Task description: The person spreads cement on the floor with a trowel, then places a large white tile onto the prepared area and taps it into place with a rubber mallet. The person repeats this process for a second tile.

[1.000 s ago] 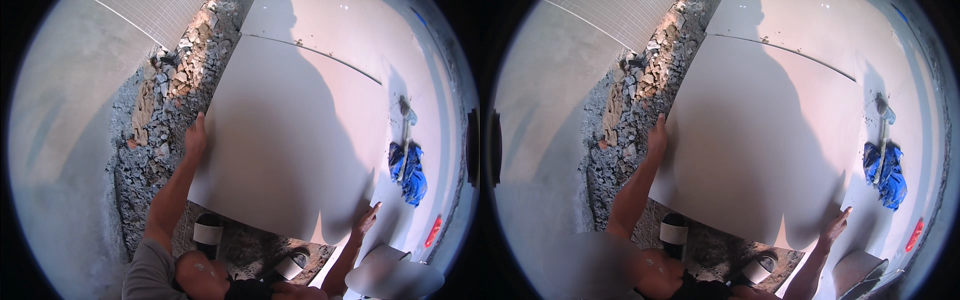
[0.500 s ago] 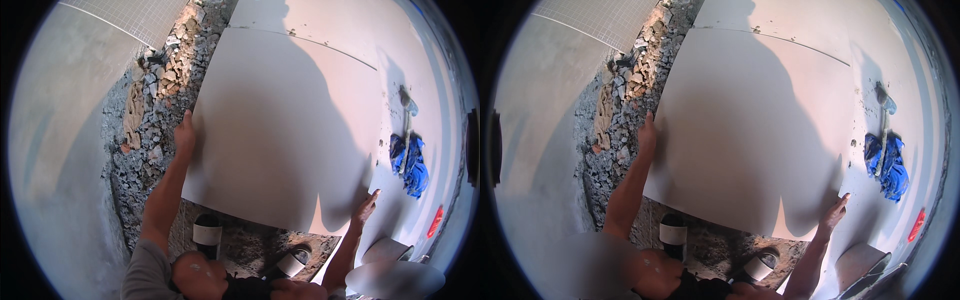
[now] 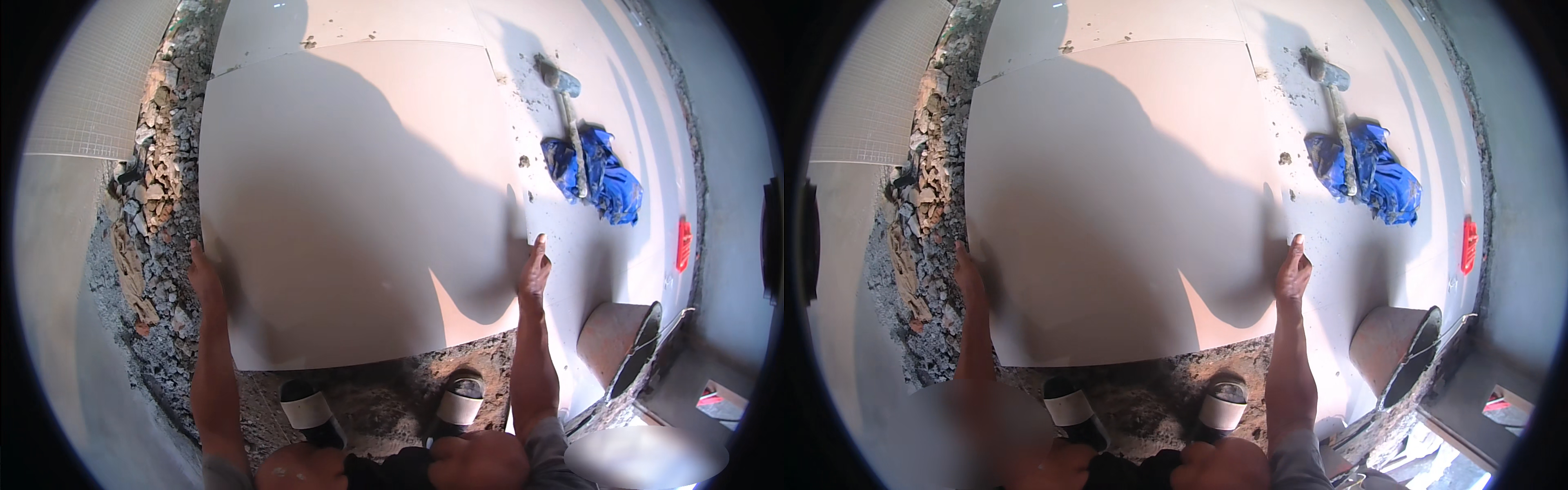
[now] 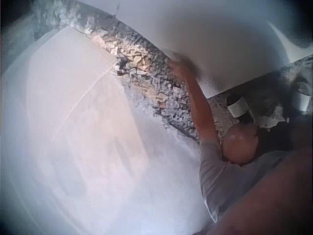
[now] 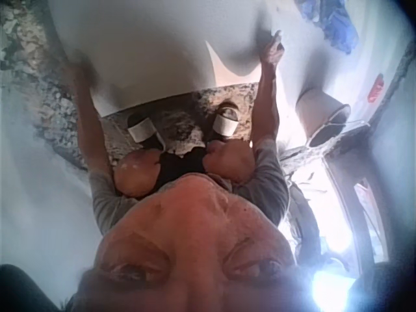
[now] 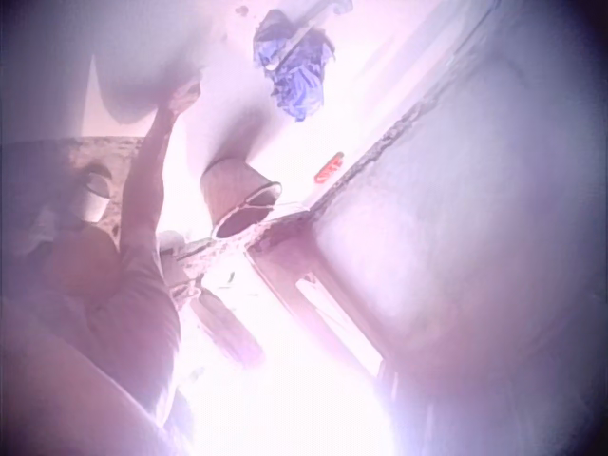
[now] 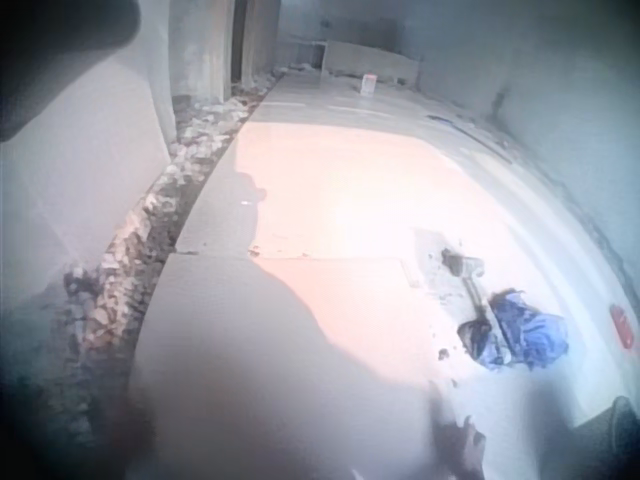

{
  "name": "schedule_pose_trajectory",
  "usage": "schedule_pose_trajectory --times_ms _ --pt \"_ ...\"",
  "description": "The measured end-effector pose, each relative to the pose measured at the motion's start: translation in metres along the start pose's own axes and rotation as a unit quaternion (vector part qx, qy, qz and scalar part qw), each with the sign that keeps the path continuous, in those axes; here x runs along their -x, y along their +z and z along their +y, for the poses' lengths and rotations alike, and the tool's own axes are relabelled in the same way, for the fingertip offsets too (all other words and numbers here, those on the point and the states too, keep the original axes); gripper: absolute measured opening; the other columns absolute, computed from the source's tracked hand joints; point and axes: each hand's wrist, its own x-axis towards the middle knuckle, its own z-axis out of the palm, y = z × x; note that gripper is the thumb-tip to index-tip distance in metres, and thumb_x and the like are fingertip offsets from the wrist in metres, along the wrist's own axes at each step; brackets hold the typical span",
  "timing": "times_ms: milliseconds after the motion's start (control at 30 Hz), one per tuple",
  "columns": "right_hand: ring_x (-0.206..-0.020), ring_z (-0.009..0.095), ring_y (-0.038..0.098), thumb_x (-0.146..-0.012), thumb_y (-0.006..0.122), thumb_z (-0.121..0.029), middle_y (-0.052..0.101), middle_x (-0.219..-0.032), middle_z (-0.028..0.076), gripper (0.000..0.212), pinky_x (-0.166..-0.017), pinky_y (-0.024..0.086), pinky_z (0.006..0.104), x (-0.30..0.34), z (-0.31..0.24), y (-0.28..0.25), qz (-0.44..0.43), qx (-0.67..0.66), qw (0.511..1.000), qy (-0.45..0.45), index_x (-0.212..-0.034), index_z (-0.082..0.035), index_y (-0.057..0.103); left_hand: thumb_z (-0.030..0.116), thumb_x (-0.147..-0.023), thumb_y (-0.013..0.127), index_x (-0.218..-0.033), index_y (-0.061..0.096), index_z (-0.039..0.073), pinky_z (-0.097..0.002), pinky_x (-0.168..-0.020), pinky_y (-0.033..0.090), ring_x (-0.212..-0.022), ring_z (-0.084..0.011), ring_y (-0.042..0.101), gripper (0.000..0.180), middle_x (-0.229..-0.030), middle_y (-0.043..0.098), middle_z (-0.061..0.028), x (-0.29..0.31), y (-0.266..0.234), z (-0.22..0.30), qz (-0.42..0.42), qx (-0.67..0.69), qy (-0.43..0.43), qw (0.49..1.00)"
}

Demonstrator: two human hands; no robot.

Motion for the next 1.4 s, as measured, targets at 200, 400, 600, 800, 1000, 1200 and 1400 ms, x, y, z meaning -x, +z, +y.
schedule_pose_trajectory --times_ms 200,400,600,800,1000,1200,1400 --pt "-0.044 0.019 0.042 -0.095 0.049 -0.034 0.055 -0.059 0.010 0.041 -0.044 0.037 0.0365 -0.015 0.026 -0.004 0.019 0.122 0.958 -0.260 -0.085 0.004 0.062 0.056 -0.091 0.047 -0.087 0.065 -0.006 -0.0325 -0.063 0.042 -0.067 -0.0169 0.051 0.064 -0.073 0.058 -0.0070 0.006 0.007 -0.005 0.010 0.015 0.027 0.999" --pt "-0.057 0.020 0.058 -0.092 0.055 -0.013 0.066 -0.082 0.011 0.026 -0.051 0.047 0.0324 -0.024 0.061 -0.010 -0.075 0.134 0.949 -0.277 -0.115 0.000 0.058 0.050 -0.088 0.057 -0.062 0.050 0.000 -0.0335 -0.053 0.034 -0.056 -0.0126 0.038 0.057 -0.058 0.042 -0.0008 0.003 0.003 -0.008 -0.019 -0.129 0.130 0.983" --pt "-0.064 0.018 0.060 -0.094 0.055 -0.018 0.067 -0.090 0.011 0.021 -0.054 0.048 0.0278 -0.001 0.022 -0.007 -0.031 0.100 0.937 -0.333 -0.101 -0.001 0.064 0.051 -0.086 0.061 -0.061 0.048 -0.001 -0.0338 -0.051 0.033 -0.055 -0.0129 0.037 0.059 -0.056 0.041 -0.0015 -0.001 0.003 -0.009 -0.015 -0.156 0.145 0.977" --pt "-0.064 0.014 0.058 -0.095 0.055 -0.020 0.067 -0.083 0.010 0.022 -0.053 0.046 0.0254 0.007 -0.002 -0.008 -0.044 0.054 0.949 -0.307 -0.097 0.000 0.065 0.055 -0.085 0.060 -0.069 0.053 -0.005 -0.0364 -0.055 0.038 -0.060 -0.0165 0.043 0.063 -0.063 0.048 -0.0073 -0.001 0.005 -0.008 -0.008 -0.190 0.155 0.969" --pt "-0.064 0.011 0.056 -0.094 0.057 -0.023 0.065 -0.082 0.006 0.026 -0.053 0.044 0.0228 0.003 0.004 -0.010 -0.087 0.006 0.967 -0.240 -0.098 0.001 0.064 0.054 -0.086 0.059 -0.071 0.054 -0.008 -0.0385 -0.057 0.039 -0.060 -0.0184 0.045 0.064 -0.062 0.049 -0.0094 0.000 0.005 -0.006 -0.006 -0.207 0.168 0.964" --pt "-0.081 0.019 0.062 -0.094 0.056 -0.027 0.067 -0.095 0.012 0.029 -0.068 0.050 0.0296 0.006 -0.002 -0.013 -0.078 0.043 0.956 -0.281 -0.105 -0.001 0.066 0.054 -0.086 0.058 -0.074 0.057 -0.008 -0.0404 -0.058 0.040 -0.059 -0.0208 0.046 0.063 -0.062 0.051 -0.0113 -0.005 0.007 -0.010 -0.002 -0.226 0.201 0.953" --pt "-0.092 0.025 0.064 -0.095 0.054 -0.029 0.067 -0.101 0.015 0.032 -0.079 0.051 0.0339 0.008 -0.013 -0.016 -0.093 0.088 0.971 -0.203 -0.107 -0.002 0.065 0.057 -0.086 0.057 -0.079 0.061 -0.009 -0.0419 -0.060 0.043 -0.061 -0.0245 0.053 0.067 -0.065 0.057 -0.0143 -0.016 0.004 -0.017 -0.003 -0.223 0.207 0.953"
